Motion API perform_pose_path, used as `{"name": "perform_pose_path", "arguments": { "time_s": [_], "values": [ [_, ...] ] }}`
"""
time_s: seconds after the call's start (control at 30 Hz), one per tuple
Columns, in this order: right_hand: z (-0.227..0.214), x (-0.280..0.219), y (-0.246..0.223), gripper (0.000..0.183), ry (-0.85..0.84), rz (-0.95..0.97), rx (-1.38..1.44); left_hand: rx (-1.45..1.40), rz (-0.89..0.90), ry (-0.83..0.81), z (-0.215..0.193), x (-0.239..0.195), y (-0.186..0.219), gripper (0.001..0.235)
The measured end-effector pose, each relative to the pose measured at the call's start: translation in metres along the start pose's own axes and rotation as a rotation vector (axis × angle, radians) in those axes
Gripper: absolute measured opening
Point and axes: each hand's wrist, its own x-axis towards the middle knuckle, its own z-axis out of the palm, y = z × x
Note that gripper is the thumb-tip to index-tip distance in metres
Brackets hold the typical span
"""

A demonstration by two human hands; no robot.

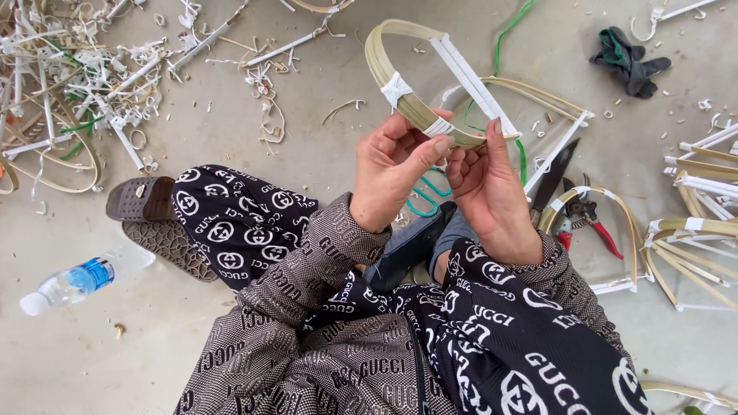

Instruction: Assembling and tying circular bamboo frame components using strips and tools on a workshop floor.

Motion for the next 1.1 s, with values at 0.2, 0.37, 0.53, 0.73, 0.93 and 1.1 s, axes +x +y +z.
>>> {"name": "perform_pose_path", "arguments": {
  "time_s": [0.2,0.37,0.53,0.73,0.93,1.1],
  "values": [
    [-0.008,0.002,0.006,0.036,-0.006,-0.015,0.009,-0.041,0.101,0.079,0.003,0.001,-0.029,0.024],
    [-0.001,0.000,0.005,0.034,-0.018,-0.008,-0.036,-0.043,0.062,0.164,0.001,0.002,-0.030,0.019],
    [0.001,-0.002,0.005,0.033,-0.003,-0.002,-0.028,-0.019,0.092,0.141,-0.008,0.004,-0.021,0.019],
    [-0.009,0.004,0.006,0.036,0.025,-0.013,-0.003,-0.076,0.013,0.001,-0.007,0.003,-0.006,0.042],
    [0.006,-0.002,0.004,0.050,-0.076,0.009,-0.030,0.014,0.032,-0.008,-0.010,-0.003,-0.018,0.029],
    [0.001,0.000,0.005,0.050,-0.088,-0.006,0.000,-0.018,0.002,-0.039,-0.006,-0.002,-0.008,0.031]
  ]
}}
